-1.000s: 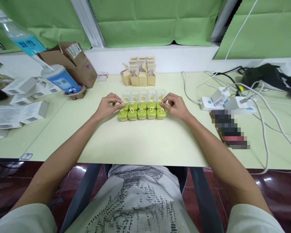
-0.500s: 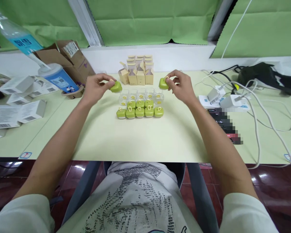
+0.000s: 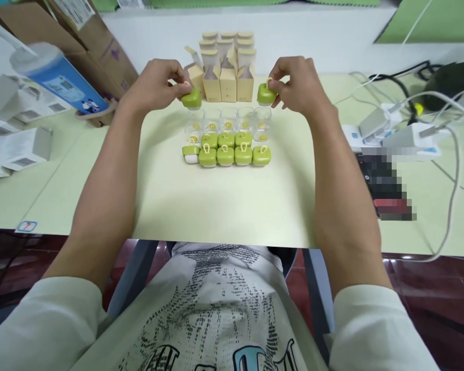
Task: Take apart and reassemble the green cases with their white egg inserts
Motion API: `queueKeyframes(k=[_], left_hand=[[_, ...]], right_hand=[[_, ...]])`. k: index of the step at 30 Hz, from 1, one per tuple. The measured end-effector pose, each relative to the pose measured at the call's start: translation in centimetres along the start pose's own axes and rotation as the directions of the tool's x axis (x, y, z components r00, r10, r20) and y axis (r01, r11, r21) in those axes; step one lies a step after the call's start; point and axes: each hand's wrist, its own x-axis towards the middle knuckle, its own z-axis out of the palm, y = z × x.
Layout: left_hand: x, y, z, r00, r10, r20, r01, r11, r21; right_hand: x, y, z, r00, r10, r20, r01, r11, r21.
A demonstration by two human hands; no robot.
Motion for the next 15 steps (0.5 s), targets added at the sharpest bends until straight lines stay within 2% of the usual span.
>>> queueKeyframes(k=[3, 8, 15], left_hand=[[-0.1, -0.3, 0.0, 0.998, 0.031, 0.056, -0.031, 1.0, 0.001], [-0.1, 0.1, 0.5, 0.999, 0.006, 0.033, -0.007, 1.0, 0.021], [0.0, 0.0, 0.7, 0.998, -0.016, 0.06, 0.016, 1.0, 0.005]], right_hand=[[-0.4, -0.3, 0.3, 0.999, 0.008, 0.042, -0.006, 0.999, -0.048], [-0.3, -0.5, 0.7, 0.998, 0.006, 0.068, 0.002, 0.992, -0.127], [0.5, 0.9, 0.9, 0.997, -0.033, 0.07, 0.049, 0.971, -0.236]])
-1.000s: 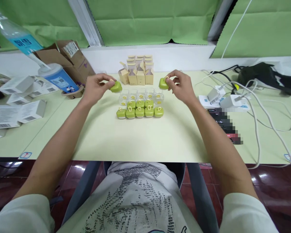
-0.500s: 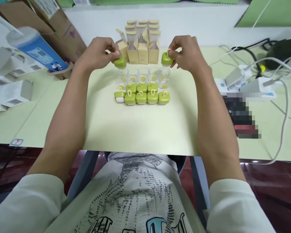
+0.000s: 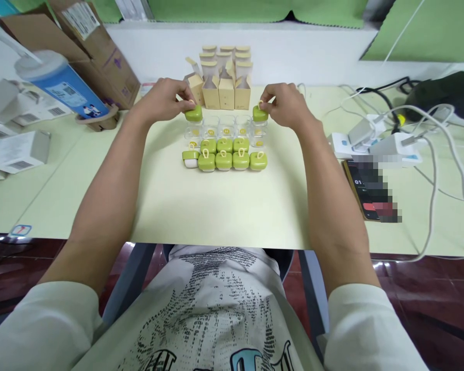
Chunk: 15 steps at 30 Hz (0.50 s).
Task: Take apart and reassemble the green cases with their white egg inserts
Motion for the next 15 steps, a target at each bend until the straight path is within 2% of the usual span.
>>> queueKeyframes(k=[4, 8, 15], left_hand=[[0.1, -0.4, 0.1, 1.0, -0.019, 0.011, 0.019, 1.0, -0.003], [0.3, -1.0, 0.5, 1.0, -0.018, 0.026, 0.018, 1.0, 0.011], [1.4, -4.0, 1.3, 0.999, 0.042, 0.028, -0.042, 0.999, -0.029]], right_hand=[[0.4, 1.0, 0.5, 1.0, -0.019, -0.009, 0.02, 1.0, 0.019], [1.0, 2.4, 1.3, 0.997, -0.07, -0.029, 0.073, 0.989, 0.125], [1.6, 4.1, 2.2, 0.996, -0.083, -0.034, 0.089, 0.968, 0.234]])
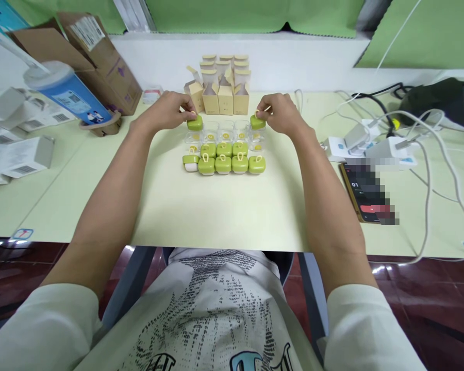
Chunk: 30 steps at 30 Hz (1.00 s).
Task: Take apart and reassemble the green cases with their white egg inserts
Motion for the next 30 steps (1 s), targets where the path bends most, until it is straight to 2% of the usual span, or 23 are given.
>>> queueKeyframes(k=[5, 9, 13, 19, 24, 30], left_hand=[[0.8, -1.6, 0.6, 0.998, 0.055, -0.031, -0.058, 0.994, -0.092], [0.8, -1.8, 0.6, 0.996, 0.083, -0.02, -0.084, 0.995, -0.054], [0.3, -1.0, 0.1, 0.996, 0.083, 0.019, -0.083, 0.995, 0.047], [-1.2, 1.3, -0.8, 0.993, -0.011, 0.115, -0.011, 0.981, 0.191], [-1.9, 2.2, -1.3, 0.985, -0.038, 0.167, 0.005, 0.981, 0.194], [-1.6, 1.9, -1.3, 0.986, -0.02, 0.164, -0.012, 0.981, 0.194]], right_hand=[[0.3, 0.2, -0.1, 0.999, -0.03, -0.019, 0.029, 0.999, -0.035], [0.4, 0.4, 0.1, 0.999, -0.034, -0.034, 0.031, 0.997, -0.067], [0.0, 0.5, 0.3, 0.999, 0.007, -0.051, -0.008, 0.999, -0.037], [-0.8, -0.3, -0.3, 0.997, 0.078, 0.027, -0.075, 0.993, -0.095], [-1.0, -0.7, -0.4, 0.996, 0.07, 0.055, -0.064, 0.993, -0.095], [-0.8, -0.4, -0.2, 0.993, 0.086, 0.087, -0.074, 0.989, -0.13]])
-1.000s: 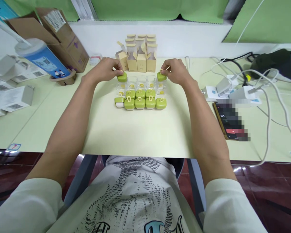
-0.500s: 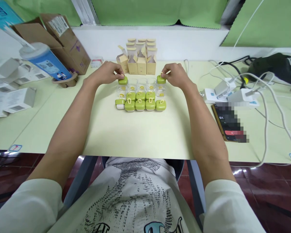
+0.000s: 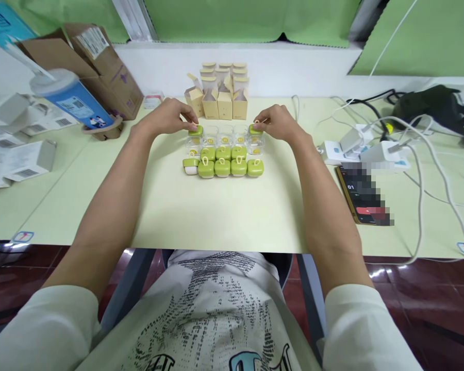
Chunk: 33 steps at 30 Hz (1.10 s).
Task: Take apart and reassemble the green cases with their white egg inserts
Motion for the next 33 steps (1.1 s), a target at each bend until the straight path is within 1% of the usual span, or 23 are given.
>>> queueKeyframes(k=[4, 11, 14, 17, 20, 24, 26, 29, 31, 33], left_hand=[[0.4, -0.6, 0.4, 1.0, -0.003, -0.016, 0.003, 1.0, 0.007], [0.5, -1.2, 1.0, 0.999, -0.047, -0.025, 0.045, 0.997, -0.065], [0.4, -1.0, 1.2, 0.994, -0.106, 0.005, 0.105, 0.987, -0.121], [0.1, -0.5, 1.3, 0.989, -0.146, 0.027, 0.149, 0.976, -0.16], [-0.3, 0.2, 1.3, 0.992, -0.126, 0.02, 0.127, 0.986, -0.108], [-0.6, 1.1, 0.8, 0.994, -0.113, 0.007, 0.113, 0.994, -0.003], [-0.6, 1.3, 0.5, 0.994, -0.106, 0.031, 0.105, 0.994, 0.029], [-0.4, 1.7, 0.4, 0.997, -0.068, 0.038, 0.067, 0.997, 0.039], [-0.3, 2.1, 0.8, 1.0, -0.016, 0.012, 0.015, 1.0, 0.026], [-0.1, 2.7, 1.5, 0.999, 0.039, 0.026, -0.04, 0.999, 0.007]], right_hand=[[0.4, 0.3, 0.6, 1.0, 0.019, -0.014, -0.019, 1.0, -0.009], [1.2, 1.3, 1.4, 0.996, 0.086, -0.021, -0.084, 0.995, 0.055], [1.3, 1.0, 1.5, 0.992, 0.124, -0.001, -0.123, 0.989, 0.081], [1.0, 0.0, 1.6, 0.991, 0.133, 0.003, -0.133, 0.99, 0.046], [0.4, -1.1, 1.6, 0.989, 0.15, -0.012, -0.149, 0.989, 0.015], [-0.2, -1.6, 1.1, 0.98, 0.195, 0.026, -0.197, 0.973, 0.119], [-0.3, -1.6, 0.7, 0.984, 0.167, 0.056, -0.173, 0.977, 0.125], [-0.3, -1.7, 0.5, 0.995, 0.081, 0.06, -0.084, 0.995, 0.05], [-0.1, -2.3, 0.9, 0.999, 0.016, 0.037, -0.016, 1.0, 0.002], [0.1, -3.1, 1.7, 0.999, -0.032, 0.03, 0.033, 0.999, -0.038]])
